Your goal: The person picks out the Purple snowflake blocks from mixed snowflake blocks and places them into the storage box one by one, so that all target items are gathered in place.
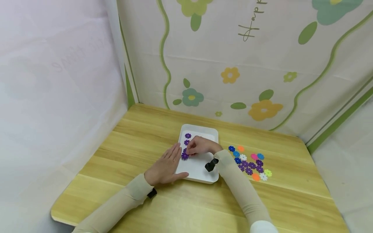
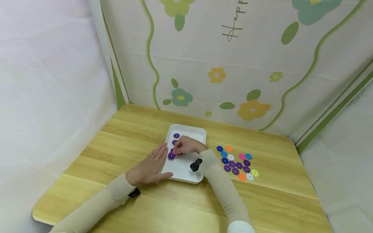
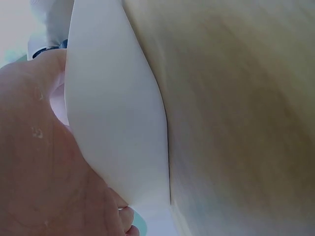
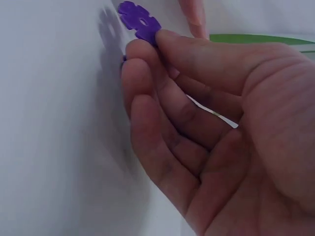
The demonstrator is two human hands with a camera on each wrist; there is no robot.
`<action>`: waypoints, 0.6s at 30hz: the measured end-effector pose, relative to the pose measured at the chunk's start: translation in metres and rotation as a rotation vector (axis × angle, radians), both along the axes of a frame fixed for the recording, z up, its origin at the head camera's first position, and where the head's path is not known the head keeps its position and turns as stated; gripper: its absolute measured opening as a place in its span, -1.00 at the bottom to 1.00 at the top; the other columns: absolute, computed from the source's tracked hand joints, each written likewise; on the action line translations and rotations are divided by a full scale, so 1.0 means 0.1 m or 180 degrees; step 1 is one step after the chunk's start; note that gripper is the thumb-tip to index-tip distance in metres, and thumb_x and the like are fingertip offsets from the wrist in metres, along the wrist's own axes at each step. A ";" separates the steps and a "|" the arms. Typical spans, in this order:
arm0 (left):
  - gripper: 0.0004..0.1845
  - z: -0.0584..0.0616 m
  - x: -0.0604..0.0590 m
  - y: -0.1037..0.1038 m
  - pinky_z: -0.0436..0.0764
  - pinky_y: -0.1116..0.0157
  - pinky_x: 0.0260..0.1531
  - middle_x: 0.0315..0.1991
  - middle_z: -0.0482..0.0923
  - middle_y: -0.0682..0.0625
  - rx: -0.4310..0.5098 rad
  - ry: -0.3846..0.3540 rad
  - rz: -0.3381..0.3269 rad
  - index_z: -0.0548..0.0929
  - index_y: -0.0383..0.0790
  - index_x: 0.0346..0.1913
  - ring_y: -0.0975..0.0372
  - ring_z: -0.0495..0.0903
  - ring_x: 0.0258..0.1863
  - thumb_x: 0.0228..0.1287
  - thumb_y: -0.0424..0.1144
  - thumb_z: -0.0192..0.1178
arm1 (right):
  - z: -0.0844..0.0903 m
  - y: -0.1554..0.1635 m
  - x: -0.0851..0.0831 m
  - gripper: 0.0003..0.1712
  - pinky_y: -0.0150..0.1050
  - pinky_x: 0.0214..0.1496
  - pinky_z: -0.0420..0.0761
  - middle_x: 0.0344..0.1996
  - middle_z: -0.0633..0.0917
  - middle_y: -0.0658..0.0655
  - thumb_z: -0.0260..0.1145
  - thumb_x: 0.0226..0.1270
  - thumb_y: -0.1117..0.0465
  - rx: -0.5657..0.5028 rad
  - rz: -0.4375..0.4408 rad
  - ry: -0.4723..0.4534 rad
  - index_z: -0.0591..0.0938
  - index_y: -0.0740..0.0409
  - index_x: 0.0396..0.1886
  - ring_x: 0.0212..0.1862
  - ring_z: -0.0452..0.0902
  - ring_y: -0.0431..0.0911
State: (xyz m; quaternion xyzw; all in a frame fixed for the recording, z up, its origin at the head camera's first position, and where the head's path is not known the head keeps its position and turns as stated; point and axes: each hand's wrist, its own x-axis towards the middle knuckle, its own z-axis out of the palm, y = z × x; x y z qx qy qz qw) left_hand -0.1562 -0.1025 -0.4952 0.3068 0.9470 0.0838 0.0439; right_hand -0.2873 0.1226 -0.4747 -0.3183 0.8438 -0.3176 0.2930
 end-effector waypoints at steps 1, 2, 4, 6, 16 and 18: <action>0.17 -0.02 -0.01 0.00 0.04 -0.04 0.71 0.73 -0.22 -0.34 0.0002 0.0016 0.0002 -0.01 -0.48 0.67 -0.12 -0.19 0.75 0.49 0.52 -0.14 | 0.00 -0.01 0.02 -0.82 -0.38 -0.27 0.68 -0.44 0.83 0.02 0.40 0.50 0.20 0.0056 0.0007 -0.0032 0.84 0.10 -0.31 -0.42 0.66 -0.24; 0.17 -0.04 -0.01 0.00 0.03 -0.04 0.71 0.74 -0.23 -0.33 -0.0018 0.0027 0.0007 -0.02 -0.47 0.67 -0.11 -0.20 0.75 0.49 0.53 -0.16 | 0.00 -0.03 0.03 -0.82 -0.39 -0.28 0.68 -0.46 0.83 0.00 0.40 0.50 0.20 0.0113 0.0015 -0.0048 0.84 0.09 -0.33 -0.43 0.67 -0.24; 0.17 -0.05 -0.01 0.00 0.01 -0.03 0.71 0.74 -0.25 -0.31 -0.0047 0.0024 0.0013 -0.03 -0.46 0.67 -0.10 -0.22 0.75 0.49 0.54 -0.19 | -0.01 -0.04 0.05 -0.80 -0.39 -0.29 0.67 -0.49 0.82 -0.02 0.40 0.50 0.19 0.0214 0.0005 -0.0039 0.84 0.07 -0.37 -0.45 0.66 -0.24; 0.18 -0.04 -0.01 0.00 0.01 -0.03 0.71 0.74 -0.27 -0.31 -0.0064 0.0003 0.0013 -0.04 -0.47 0.67 -0.10 -0.23 0.75 0.48 0.55 -0.21 | 0.00 -0.05 0.07 -0.78 -0.40 -0.31 0.65 -0.52 0.81 -0.04 0.41 0.49 0.17 0.0323 -0.0021 0.0014 0.84 0.04 -0.41 -0.47 0.65 -0.24; 0.18 0.05 0.02 0.01 0.00 -0.05 0.72 0.74 -0.29 -0.33 -0.0002 -0.0145 0.0018 -0.07 -0.47 0.67 -0.12 -0.24 0.75 0.50 0.53 -0.21 | 0.04 -0.06 0.11 -0.74 -0.41 -0.39 0.62 -0.56 0.81 0.03 0.48 0.43 0.12 0.0481 -0.0139 0.0099 0.84 0.06 -0.49 -0.52 0.64 -0.20; 0.17 0.05 0.02 0.01 0.00 -0.05 0.72 0.74 -0.29 -0.32 -0.0016 -0.0143 0.0014 -0.07 -0.47 0.68 -0.12 -0.24 0.75 0.50 0.53 -0.22 | 0.05 -0.04 0.12 -0.75 -0.40 -0.37 0.62 -0.56 0.80 0.01 0.49 0.42 0.10 0.0528 -0.0141 0.0113 0.84 0.04 -0.49 -0.51 0.64 -0.21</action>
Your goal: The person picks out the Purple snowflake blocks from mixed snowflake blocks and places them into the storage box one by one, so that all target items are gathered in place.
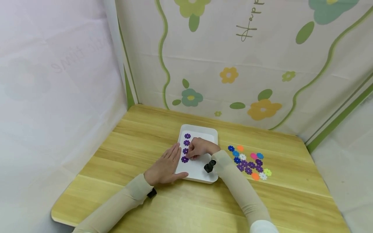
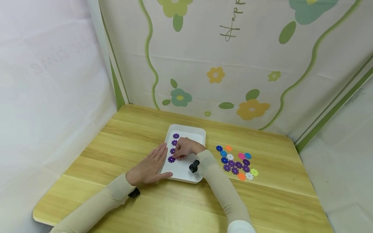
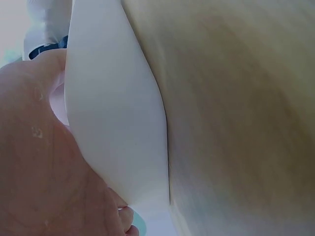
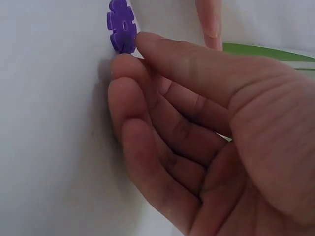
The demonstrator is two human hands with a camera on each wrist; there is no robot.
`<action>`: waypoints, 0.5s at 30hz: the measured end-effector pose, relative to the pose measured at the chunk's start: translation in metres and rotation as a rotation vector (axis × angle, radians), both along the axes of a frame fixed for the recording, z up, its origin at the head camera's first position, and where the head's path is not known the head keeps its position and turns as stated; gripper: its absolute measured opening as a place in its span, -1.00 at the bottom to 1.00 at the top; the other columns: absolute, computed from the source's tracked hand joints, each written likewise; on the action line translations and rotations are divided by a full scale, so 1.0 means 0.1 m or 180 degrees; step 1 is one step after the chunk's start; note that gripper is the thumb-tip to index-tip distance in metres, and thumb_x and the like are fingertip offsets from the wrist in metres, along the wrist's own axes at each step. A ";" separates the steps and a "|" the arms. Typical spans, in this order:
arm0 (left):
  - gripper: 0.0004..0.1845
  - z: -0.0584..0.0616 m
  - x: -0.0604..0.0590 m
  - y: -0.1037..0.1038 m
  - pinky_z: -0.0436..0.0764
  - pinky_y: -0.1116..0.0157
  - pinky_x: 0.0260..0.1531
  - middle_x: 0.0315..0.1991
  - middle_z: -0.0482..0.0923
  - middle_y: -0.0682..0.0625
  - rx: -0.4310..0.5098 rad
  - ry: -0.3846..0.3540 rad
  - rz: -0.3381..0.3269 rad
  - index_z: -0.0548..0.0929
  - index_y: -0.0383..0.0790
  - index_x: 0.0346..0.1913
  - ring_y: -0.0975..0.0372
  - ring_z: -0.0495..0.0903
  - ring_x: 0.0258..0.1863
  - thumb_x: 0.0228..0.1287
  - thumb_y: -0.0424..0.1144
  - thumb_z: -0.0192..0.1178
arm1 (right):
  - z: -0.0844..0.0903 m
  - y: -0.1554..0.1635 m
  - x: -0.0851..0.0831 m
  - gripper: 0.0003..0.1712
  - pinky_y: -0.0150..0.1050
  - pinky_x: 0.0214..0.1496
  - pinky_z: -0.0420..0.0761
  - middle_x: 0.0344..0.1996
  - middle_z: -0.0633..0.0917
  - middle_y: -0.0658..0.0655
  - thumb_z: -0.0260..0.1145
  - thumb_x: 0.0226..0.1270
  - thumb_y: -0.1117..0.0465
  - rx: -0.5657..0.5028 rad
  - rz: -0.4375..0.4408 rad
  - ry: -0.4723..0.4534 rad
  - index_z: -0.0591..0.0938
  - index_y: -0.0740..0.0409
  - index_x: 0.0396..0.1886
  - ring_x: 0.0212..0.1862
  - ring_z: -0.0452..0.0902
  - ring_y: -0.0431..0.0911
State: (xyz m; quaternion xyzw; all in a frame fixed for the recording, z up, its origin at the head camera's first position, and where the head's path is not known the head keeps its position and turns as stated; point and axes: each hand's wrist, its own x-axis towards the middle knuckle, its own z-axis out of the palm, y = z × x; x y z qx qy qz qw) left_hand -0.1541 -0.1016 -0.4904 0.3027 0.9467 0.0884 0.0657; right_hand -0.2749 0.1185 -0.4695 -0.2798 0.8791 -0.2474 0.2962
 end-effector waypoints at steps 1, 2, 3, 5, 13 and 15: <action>0.17 0.00 0.00 0.00 0.01 -0.05 0.72 0.74 -0.28 -0.33 0.0022 -0.0001 -0.0003 -0.06 -0.47 0.67 -0.12 -0.23 0.75 0.50 0.53 -0.21 | 0.01 0.01 0.01 -0.76 -0.40 -0.35 0.62 -0.56 0.80 -0.01 0.50 0.42 0.09 0.0035 0.0004 0.0012 0.84 0.03 -0.48 -0.50 0.64 -0.21; 0.17 0.00 0.00 0.00 0.02 -0.06 0.71 0.74 -0.27 -0.33 0.0024 0.0007 -0.0011 -0.05 -0.48 0.67 -0.12 -0.23 0.75 0.50 0.53 -0.21 | 0.04 0.03 0.01 -0.76 -0.40 -0.33 0.62 -0.55 0.80 -0.03 0.49 0.42 0.08 0.0069 0.0015 0.0019 0.84 0.01 -0.47 -0.48 0.64 -0.22; 0.17 0.00 0.01 0.00 0.03 -0.06 0.71 0.74 -0.26 -0.34 0.0034 0.0008 -0.0018 -0.03 -0.49 0.67 -0.13 -0.22 0.75 0.50 0.53 -0.21 | 0.06 0.05 0.02 -0.77 -0.40 -0.31 0.63 -0.54 0.80 -0.05 0.49 0.42 0.07 0.0096 0.0032 0.0043 0.84 0.00 -0.45 -0.47 0.65 -0.23; 0.17 0.01 0.01 -0.01 0.02 -0.06 0.71 0.74 -0.25 -0.35 0.0009 0.0015 -0.0028 -0.03 -0.49 0.67 -0.13 -0.22 0.75 0.50 0.52 -0.19 | 0.12 0.11 0.03 -0.81 -0.39 -0.26 0.66 -0.50 0.80 -0.08 0.49 0.43 0.07 0.0104 0.0069 0.0110 0.83 -0.03 -0.41 -0.42 0.67 -0.24; 0.14 0.09 0.04 0.01 0.03 -0.04 0.71 0.74 -0.23 -0.34 -0.0123 -0.0005 0.0004 -0.04 -0.47 0.67 -0.13 -0.20 0.75 0.52 0.49 -0.15 | 0.43 0.64 0.15 -0.83 -0.38 -0.07 0.73 -0.24 0.83 -0.08 0.46 0.45 0.14 -0.0169 0.0396 0.0824 0.82 0.12 -0.10 -0.23 0.70 -0.32; 0.14 0.10 0.05 0.01 0.02 -0.04 0.71 0.73 -0.23 -0.34 -0.0146 0.0001 -0.0001 -0.03 -0.47 0.67 -0.13 -0.20 0.75 0.52 0.49 -0.17 | 0.48 0.82 0.23 -0.76 -0.37 -0.05 0.75 -0.19 0.83 -0.05 0.46 0.46 0.16 -0.0236 0.0354 0.0856 0.80 0.18 -0.01 -0.19 0.72 -0.30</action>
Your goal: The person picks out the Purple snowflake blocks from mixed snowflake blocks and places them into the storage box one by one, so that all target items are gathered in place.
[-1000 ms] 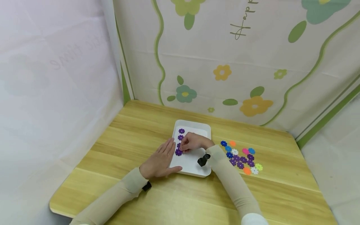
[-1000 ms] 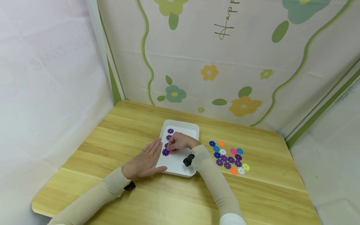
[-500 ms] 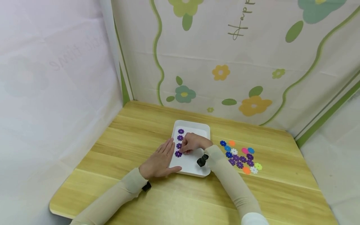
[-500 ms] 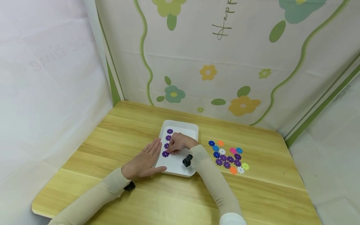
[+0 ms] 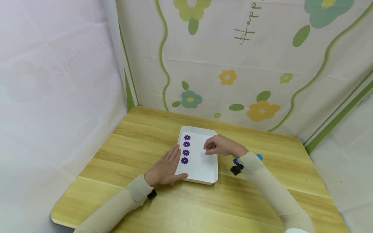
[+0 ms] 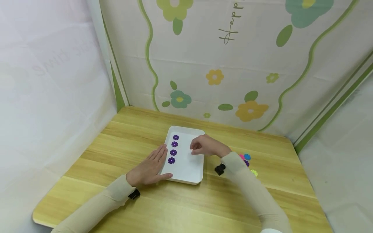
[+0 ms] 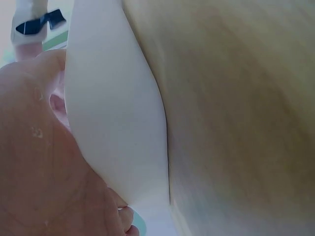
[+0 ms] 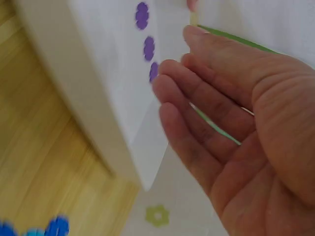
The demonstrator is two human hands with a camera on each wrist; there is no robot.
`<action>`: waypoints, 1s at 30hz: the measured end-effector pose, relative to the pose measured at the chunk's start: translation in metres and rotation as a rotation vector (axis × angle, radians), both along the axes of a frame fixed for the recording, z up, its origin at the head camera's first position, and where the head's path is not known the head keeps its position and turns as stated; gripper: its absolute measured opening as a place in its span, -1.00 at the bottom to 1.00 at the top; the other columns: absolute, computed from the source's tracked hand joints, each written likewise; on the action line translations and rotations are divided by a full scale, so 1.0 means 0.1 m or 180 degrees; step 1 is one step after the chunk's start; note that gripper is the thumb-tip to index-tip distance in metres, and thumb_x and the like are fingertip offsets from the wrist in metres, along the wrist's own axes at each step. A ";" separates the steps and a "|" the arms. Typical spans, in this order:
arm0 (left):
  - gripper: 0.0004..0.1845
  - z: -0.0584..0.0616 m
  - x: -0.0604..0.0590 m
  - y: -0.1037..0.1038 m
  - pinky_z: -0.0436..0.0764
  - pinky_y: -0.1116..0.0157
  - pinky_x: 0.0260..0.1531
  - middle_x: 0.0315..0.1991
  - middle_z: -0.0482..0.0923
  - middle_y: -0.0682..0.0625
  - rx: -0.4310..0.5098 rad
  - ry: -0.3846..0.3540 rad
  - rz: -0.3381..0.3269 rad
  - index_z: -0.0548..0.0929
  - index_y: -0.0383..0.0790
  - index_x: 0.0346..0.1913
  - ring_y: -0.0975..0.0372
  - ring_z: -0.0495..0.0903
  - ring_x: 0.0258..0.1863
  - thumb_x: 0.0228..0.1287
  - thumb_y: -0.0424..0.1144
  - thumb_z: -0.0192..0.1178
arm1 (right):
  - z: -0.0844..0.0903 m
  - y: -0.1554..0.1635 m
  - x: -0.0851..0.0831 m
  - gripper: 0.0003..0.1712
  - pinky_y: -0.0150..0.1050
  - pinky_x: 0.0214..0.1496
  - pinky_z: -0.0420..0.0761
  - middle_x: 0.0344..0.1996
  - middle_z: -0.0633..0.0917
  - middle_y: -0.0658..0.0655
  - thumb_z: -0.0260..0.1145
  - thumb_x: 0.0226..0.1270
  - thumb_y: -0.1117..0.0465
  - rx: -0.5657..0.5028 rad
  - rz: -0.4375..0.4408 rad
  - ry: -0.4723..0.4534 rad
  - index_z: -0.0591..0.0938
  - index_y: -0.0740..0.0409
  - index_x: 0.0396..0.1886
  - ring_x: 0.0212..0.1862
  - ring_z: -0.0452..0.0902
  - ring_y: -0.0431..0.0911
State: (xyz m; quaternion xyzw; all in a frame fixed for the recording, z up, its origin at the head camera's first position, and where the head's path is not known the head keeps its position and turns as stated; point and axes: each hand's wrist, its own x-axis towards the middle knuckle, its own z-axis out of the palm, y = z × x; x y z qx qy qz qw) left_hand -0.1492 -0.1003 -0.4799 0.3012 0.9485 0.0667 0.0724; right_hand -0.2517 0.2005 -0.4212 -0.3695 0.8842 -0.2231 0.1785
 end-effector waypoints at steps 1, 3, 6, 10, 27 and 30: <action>0.14 0.01 0.01 0.00 0.02 -0.04 0.71 0.73 -0.23 -0.34 0.0011 -0.0004 -0.0002 -0.03 -0.48 0.67 -0.14 -0.20 0.75 0.52 0.49 -0.16 | 0.01 0.09 0.04 -0.74 -0.35 -0.04 0.76 -0.17 0.84 -0.02 0.45 0.46 0.16 -0.0036 -0.0021 0.0014 0.79 0.21 0.02 -0.17 0.73 -0.28; 0.13 0.01 0.01 0.00 0.02 -0.05 0.71 0.73 -0.22 -0.35 0.0041 -0.0009 -0.0004 -0.01 -0.49 0.66 -0.15 -0.19 0.74 0.52 0.48 -0.15 | 0.02 0.28 0.12 -0.69 -0.29 -0.01 0.78 -0.13 0.84 0.03 0.45 0.46 0.16 -0.0066 -0.0065 0.0061 0.77 0.24 0.08 -0.13 0.76 -0.21; 0.13 0.02 0.02 -0.01 0.02 -0.06 0.71 0.73 -0.22 -0.35 0.0060 -0.0007 -0.0008 -0.01 -0.49 0.66 -0.15 -0.20 0.74 0.52 0.47 -0.14 | 0.01 0.53 0.23 -0.62 -0.12 0.10 0.79 -0.02 0.83 0.15 0.45 0.46 0.16 -0.0001 -0.0176 0.0125 0.74 0.25 0.16 0.00 0.79 -0.04; 0.13 -0.04 0.01 -0.02 0.01 -0.06 0.71 0.73 -0.23 -0.35 0.0123 0.0028 -0.0010 -0.02 -0.49 0.66 -0.15 -0.21 0.75 0.52 0.47 -0.14 | -0.02 0.84 0.33 -0.55 0.07 0.17 0.76 0.09 0.80 0.27 0.47 0.44 0.14 0.0245 -0.0246 0.0192 0.71 0.25 0.23 0.10 0.77 0.14; 0.13 -0.02 0.00 -0.03 0.04 -0.07 0.70 0.72 -0.22 -0.37 0.0122 0.0020 -0.0021 -0.02 -0.51 0.66 -0.17 -0.19 0.74 0.53 0.44 -0.08 | -0.23 1.53 0.42 -0.85 -0.34 -0.37 0.50 -0.37 0.68 -0.07 0.54 0.34 0.23 0.0790 -0.0151 0.0444 0.68 0.07 -0.25 -0.39 0.43 -0.33; 0.13 -0.02 0.01 -0.01 0.06 -0.08 0.70 0.72 -0.21 -0.38 0.0156 0.0025 -0.0032 -0.01 -0.51 0.66 -0.17 -0.18 0.74 0.52 0.44 -0.08 | -0.30 1.55 0.42 -0.85 -0.35 -0.36 0.53 -0.37 0.69 -0.07 0.54 0.34 0.22 0.0732 -0.0195 0.0494 0.69 0.06 -0.25 -0.38 0.46 -0.32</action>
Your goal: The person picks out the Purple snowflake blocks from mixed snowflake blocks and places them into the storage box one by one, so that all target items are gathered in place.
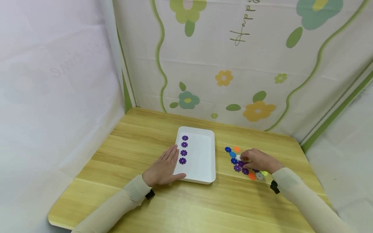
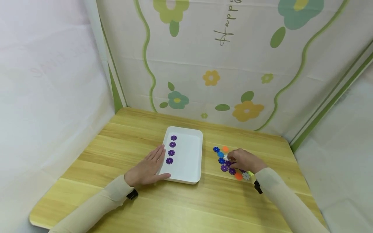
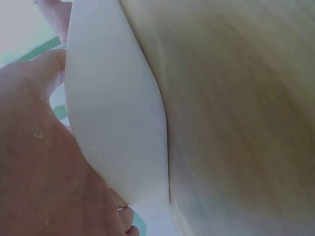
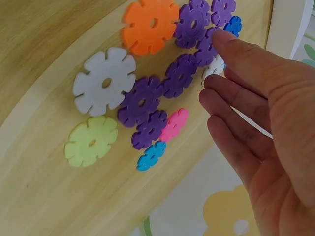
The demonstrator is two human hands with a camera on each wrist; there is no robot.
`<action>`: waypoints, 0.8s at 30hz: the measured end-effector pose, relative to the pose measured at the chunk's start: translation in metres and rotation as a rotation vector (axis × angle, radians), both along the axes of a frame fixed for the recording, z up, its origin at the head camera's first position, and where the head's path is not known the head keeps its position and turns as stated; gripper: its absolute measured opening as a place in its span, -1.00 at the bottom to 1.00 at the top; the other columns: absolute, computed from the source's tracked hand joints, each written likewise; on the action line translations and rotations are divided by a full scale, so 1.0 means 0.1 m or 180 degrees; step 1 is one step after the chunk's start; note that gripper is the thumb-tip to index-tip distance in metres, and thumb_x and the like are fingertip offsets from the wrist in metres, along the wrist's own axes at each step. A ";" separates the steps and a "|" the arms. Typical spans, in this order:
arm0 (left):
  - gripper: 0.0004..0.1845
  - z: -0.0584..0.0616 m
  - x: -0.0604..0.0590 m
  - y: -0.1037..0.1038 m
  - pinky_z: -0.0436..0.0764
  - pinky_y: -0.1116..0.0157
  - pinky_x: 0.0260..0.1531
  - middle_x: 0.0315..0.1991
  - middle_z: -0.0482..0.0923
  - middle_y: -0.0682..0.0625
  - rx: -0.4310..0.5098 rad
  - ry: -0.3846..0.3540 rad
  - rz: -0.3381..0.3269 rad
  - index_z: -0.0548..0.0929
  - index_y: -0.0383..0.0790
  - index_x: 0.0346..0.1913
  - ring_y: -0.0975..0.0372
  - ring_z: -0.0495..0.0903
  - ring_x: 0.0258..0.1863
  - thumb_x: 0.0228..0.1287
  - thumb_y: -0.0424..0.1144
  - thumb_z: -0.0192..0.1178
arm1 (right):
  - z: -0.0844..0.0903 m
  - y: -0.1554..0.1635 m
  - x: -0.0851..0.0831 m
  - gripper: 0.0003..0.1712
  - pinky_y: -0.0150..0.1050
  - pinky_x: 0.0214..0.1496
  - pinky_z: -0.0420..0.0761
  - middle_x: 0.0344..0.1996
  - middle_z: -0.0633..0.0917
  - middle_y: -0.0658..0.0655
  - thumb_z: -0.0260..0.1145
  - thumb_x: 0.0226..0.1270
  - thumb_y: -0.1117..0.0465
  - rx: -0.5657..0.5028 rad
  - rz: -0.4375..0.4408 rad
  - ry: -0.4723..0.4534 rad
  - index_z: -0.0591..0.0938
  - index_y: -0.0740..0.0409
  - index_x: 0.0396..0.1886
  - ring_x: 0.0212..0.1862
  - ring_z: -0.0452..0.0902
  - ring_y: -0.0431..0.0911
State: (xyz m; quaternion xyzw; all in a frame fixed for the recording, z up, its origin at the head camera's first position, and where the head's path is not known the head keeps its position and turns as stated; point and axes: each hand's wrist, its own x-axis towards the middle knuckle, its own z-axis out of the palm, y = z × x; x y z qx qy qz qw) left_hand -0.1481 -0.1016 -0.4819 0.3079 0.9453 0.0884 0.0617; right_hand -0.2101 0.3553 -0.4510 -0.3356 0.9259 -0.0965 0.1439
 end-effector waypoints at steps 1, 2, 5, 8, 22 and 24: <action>0.13 0.00 0.00 0.00 0.05 -0.07 0.70 0.73 -0.22 -0.37 -0.0024 -0.0002 0.0002 -0.02 -0.51 0.66 -0.16 -0.19 0.74 0.52 0.46 -0.10 | -0.02 0.00 -0.01 -0.85 -0.33 -0.35 0.57 -0.35 0.71 -0.06 0.54 0.33 0.22 -0.0024 0.0019 0.0031 0.69 0.06 -0.23 -0.37 0.50 -0.32; 0.13 0.00 0.00 0.01 0.05 -0.07 0.70 0.73 -0.22 -0.36 -0.0028 -0.0007 0.0005 -0.03 -0.50 0.66 -0.15 -0.19 0.74 0.52 0.46 -0.11 | -0.04 0.00 -0.01 -0.85 -0.32 -0.33 0.60 -0.34 0.73 -0.04 0.55 0.33 0.22 -0.0046 0.0051 0.0061 0.70 0.07 -0.22 -0.35 0.53 -0.32; 0.14 0.01 0.00 0.01 0.04 -0.06 0.70 0.73 -0.23 -0.34 -0.0067 -0.0010 0.0012 -0.03 -0.48 0.67 -0.15 -0.19 0.74 0.51 0.48 -0.14 | -0.08 -0.01 -0.03 -0.84 -0.30 -0.26 0.69 -0.28 0.77 -0.02 0.55 0.32 0.21 -0.0068 0.0070 0.0095 0.74 0.06 -0.18 -0.29 0.61 -0.33; 0.14 0.02 -0.01 0.02 0.04 -0.06 0.71 0.73 -0.23 -0.34 -0.0079 -0.0005 0.0003 -0.03 -0.48 0.67 -0.15 -0.19 0.74 0.52 0.49 -0.15 | -0.09 -0.03 -0.05 -0.85 -0.30 -0.27 0.69 -0.30 0.77 -0.03 0.56 0.31 0.20 -0.0056 0.0087 0.0103 0.74 0.06 -0.20 -0.30 0.61 -0.34; 0.15 0.02 -0.01 0.01 0.03 -0.06 0.71 0.73 -0.23 -0.34 -0.0067 -0.0007 0.0019 -0.04 -0.46 0.68 -0.14 -0.21 0.75 0.51 0.50 -0.17 | -0.04 -0.03 -0.14 -0.94 -0.38 -0.32 0.62 -0.33 0.76 -0.03 0.51 0.37 0.27 -0.0373 -0.0270 -0.0293 0.76 0.07 -0.23 -0.38 0.58 -0.26; 0.15 0.02 -0.01 0.01 0.03 -0.06 0.71 0.73 -0.23 -0.34 -0.0075 -0.0014 0.0016 -0.04 -0.46 0.68 -0.14 -0.21 0.75 0.51 0.51 -0.17 | -0.01 0.00 -0.15 -0.94 -0.38 -0.35 0.60 -0.35 0.78 -0.01 0.42 0.47 0.27 -0.0443 -0.0291 -0.0388 0.78 0.05 -0.24 -0.42 0.59 -0.19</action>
